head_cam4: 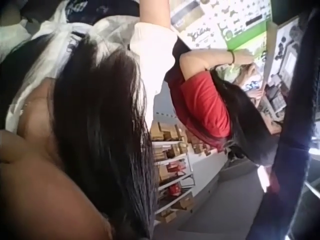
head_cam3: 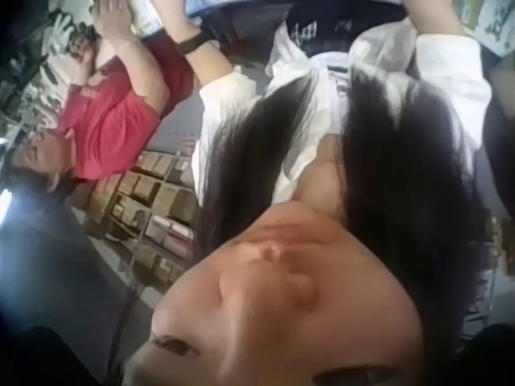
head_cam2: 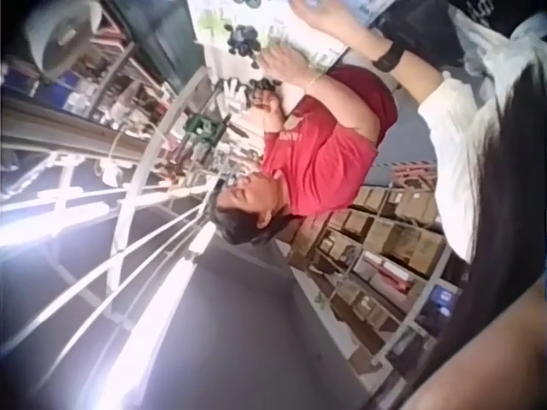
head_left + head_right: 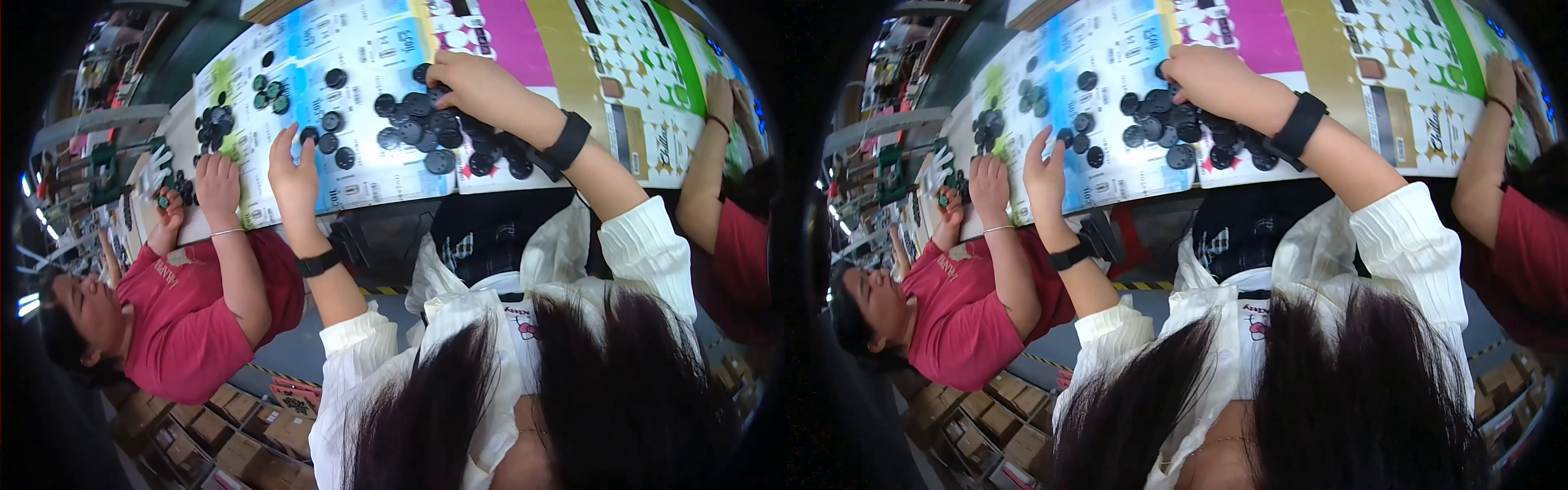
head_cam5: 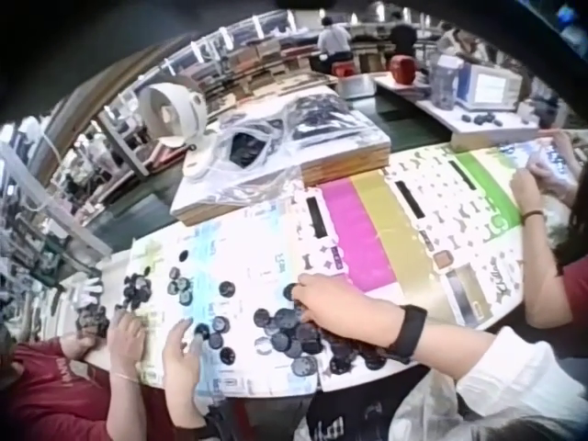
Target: Manually assembling small black plastic components by fitting caps onto electronic bases.
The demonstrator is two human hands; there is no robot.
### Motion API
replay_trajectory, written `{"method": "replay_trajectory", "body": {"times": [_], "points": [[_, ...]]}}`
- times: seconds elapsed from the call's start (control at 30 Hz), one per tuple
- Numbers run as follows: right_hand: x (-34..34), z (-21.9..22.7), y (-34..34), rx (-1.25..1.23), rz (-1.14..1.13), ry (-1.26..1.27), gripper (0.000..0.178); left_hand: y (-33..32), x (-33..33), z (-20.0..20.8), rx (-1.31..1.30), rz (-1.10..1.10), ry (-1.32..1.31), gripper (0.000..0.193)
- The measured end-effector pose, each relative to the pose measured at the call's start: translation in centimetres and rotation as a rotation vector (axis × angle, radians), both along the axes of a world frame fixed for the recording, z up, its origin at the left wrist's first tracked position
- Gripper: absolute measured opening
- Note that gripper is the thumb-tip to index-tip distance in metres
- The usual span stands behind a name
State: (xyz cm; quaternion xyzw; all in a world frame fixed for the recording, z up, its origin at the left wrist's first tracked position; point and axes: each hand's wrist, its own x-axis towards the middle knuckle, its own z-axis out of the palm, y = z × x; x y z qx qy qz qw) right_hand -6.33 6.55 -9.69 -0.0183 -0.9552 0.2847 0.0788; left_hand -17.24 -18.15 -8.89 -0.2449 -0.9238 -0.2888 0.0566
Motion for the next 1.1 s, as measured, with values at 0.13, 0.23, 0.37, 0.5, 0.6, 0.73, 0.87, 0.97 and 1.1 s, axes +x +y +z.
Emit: {"method": "replay_trajectory", "body": {"times": [0.13,0.23,0.37,0.5,0.6,0.73,0.87,0.97,1.1], "points": [[-0.6,0.3,0.3,-0.021,0.034,-0.091,0.020,-0.8,-6.0,0.3,-0.067,0.085,-0.069,0.033],[-0.5,1.2,0.5,-0.065,0.008,-0.094,0.018,0.7,-8.6,0.3,-0.194,0.160,0.002,0.035],[1.2,2.8,1.4,-0.167,-0.032,0.094,0.013,2.4,-9.7,-0.5,-0.347,0.250,-0.043,0.031],[4.3,5.9,1.3,-0.378,-0.126,0.263,0.010,2.1,-8.4,-0.6,0.133,0.167,-0.296,0.025],[6.8,7.2,1.3,-0.566,-0.205,0.318,0.011,3.8,-5.2,1.3,0.346,-0.123,-0.305,0.021],[8.9,7.8,0.5,-0.810,-0.191,0.332,0.014,8.5,2.0,7.3,0.079,-0.415,-0.534,0.020],[9.4,7.8,-0.7,-0.864,-0.089,0.272,0.018,11.7,6.5,10.4,-0.107,-0.697,-0.471,0.019],[10.1,7.7,-0.9,-0.927,-0.076,0.256,0.020,12.4,7.4,11.4,-0.078,-0.817,-0.519,0.018],[10.9,8.1,-0.5,-0.993,-0.171,0.322,0.022,13.0,8.1,10.5,0.213,-0.794,-0.658,0.015]]}}
